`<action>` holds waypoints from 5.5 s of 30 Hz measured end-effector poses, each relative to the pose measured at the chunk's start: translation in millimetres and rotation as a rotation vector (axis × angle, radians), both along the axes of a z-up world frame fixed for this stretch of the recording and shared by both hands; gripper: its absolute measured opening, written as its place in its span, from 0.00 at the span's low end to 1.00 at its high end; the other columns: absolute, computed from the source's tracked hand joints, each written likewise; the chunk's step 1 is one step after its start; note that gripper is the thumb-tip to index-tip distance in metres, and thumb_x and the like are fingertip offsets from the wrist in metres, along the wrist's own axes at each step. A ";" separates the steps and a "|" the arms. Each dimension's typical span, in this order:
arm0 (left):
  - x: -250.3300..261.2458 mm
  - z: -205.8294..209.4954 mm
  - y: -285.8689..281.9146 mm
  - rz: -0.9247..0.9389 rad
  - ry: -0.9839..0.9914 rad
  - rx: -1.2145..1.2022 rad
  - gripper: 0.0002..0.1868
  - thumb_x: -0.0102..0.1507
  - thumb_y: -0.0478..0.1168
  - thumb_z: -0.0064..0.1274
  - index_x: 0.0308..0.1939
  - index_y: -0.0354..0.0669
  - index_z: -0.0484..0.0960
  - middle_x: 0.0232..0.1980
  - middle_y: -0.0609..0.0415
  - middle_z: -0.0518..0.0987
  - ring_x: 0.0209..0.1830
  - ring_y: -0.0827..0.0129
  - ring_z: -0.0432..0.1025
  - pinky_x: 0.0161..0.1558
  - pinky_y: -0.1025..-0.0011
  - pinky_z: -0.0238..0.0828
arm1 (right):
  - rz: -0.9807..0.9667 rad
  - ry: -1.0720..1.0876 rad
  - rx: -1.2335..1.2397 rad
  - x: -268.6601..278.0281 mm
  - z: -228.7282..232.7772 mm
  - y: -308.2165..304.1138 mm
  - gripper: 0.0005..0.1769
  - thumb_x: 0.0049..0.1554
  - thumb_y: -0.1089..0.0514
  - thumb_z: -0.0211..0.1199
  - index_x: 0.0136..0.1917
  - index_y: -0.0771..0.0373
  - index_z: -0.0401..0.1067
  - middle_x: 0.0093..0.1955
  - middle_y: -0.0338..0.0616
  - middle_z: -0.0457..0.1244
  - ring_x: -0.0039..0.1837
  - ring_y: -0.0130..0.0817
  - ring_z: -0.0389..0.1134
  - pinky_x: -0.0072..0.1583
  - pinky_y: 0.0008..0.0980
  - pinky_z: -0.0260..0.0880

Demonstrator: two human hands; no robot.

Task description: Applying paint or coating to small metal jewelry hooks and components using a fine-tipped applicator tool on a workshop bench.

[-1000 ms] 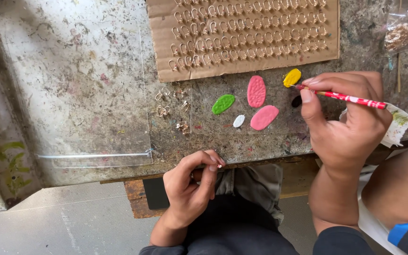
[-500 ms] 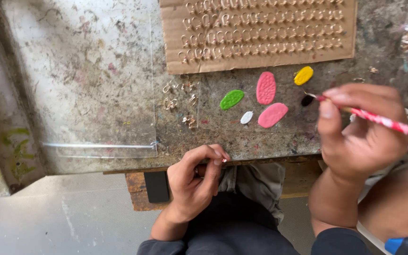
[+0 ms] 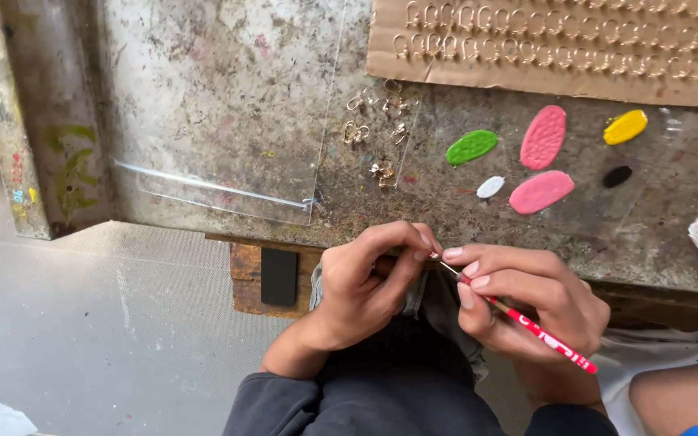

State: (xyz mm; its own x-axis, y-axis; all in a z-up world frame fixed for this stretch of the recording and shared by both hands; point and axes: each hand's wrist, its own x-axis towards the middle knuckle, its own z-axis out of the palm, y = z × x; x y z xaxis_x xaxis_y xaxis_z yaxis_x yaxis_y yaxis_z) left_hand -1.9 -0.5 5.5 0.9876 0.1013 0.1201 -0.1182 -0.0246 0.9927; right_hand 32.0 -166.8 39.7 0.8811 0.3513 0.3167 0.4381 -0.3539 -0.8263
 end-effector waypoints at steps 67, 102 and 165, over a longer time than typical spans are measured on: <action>0.9 -5.8 2.6 -0.036 -0.005 0.091 0.02 0.72 0.30 0.48 0.48 0.36 0.74 0.43 0.46 0.83 0.37 0.70 0.80 0.33 0.82 0.72 | 0.097 -0.020 0.110 -7.1 -24.9 -31.1 0.09 0.60 0.65 0.62 0.52 0.66 0.65 0.51 0.57 0.64 0.53 0.48 0.80 0.59 0.39 0.89; -0.1 -5.6 2.0 -0.021 0.006 0.053 0.03 0.71 0.29 0.48 0.49 0.35 0.74 0.44 0.43 0.83 0.40 0.68 0.81 0.36 0.81 0.79 | 0.052 0.008 0.117 7.2 -10.6 -14.4 0.11 0.55 0.70 0.66 0.47 0.65 0.66 0.46 0.54 0.65 0.48 0.47 0.79 0.54 0.33 0.87; -1.3 -11.2 5.4 -0.053 -0.009 0.072 0.03 0.72 0.29 0.48 0.49 0.32 0.74 0.46 0.43 0.83 0.42 0.65 0.82 0.40 0.79 0.79 | 0.060 -0.058 -0.030 2.3 -18.2 -12.3 0.06 0.57 0.64 0.65 0.46 0.63 0.69 0.45 0.52 0.70 0.49 0.40 0.80 0.53 0.25 0.82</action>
